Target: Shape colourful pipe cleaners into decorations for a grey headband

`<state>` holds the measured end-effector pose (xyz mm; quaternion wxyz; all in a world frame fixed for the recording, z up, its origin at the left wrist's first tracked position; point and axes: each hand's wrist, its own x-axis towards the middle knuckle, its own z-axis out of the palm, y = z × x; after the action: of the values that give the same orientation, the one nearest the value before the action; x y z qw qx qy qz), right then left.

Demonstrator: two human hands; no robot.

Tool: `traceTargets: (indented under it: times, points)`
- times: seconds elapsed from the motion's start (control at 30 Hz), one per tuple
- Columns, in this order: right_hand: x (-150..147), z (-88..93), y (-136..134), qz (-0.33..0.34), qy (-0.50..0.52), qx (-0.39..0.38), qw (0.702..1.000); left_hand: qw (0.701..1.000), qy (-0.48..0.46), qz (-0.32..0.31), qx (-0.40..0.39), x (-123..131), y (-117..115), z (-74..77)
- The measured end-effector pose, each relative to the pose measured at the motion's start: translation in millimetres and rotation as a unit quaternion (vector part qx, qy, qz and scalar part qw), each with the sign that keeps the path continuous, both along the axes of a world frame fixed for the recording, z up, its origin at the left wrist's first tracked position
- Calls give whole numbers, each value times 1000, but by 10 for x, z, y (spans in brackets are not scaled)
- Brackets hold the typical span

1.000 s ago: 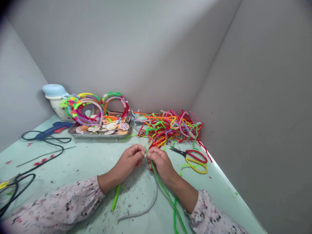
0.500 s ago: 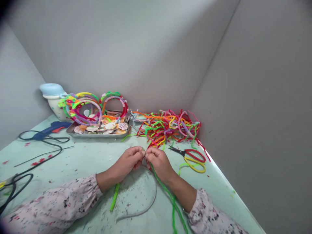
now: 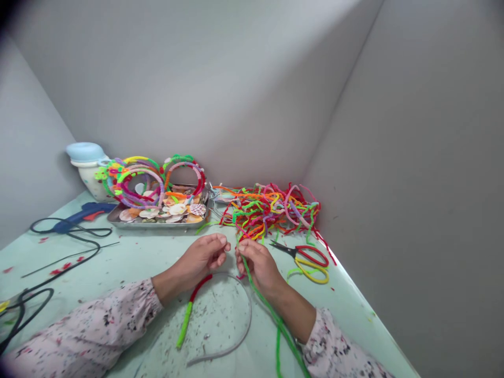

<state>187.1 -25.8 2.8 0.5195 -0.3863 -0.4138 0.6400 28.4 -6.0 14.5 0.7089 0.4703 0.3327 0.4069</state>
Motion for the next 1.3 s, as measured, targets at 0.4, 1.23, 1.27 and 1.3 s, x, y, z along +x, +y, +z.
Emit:
traceTargets:
  times: [0.4,1.23,1.27,1.3]
  points:
    - [22,-104,14,15,-71,43,996,998,30,48,25,-8,13,-38]
    - [-76,28,-58,-3,-219,55,974,987,114,59,94,-19,-9,-49]
    - [-76,30,-60,0,-222,54,974,987,116,58,93,-20,-10,-51]
    - [-76,32,-62,2,-224,54,973,987,116,56,93,-20,-10,-55]
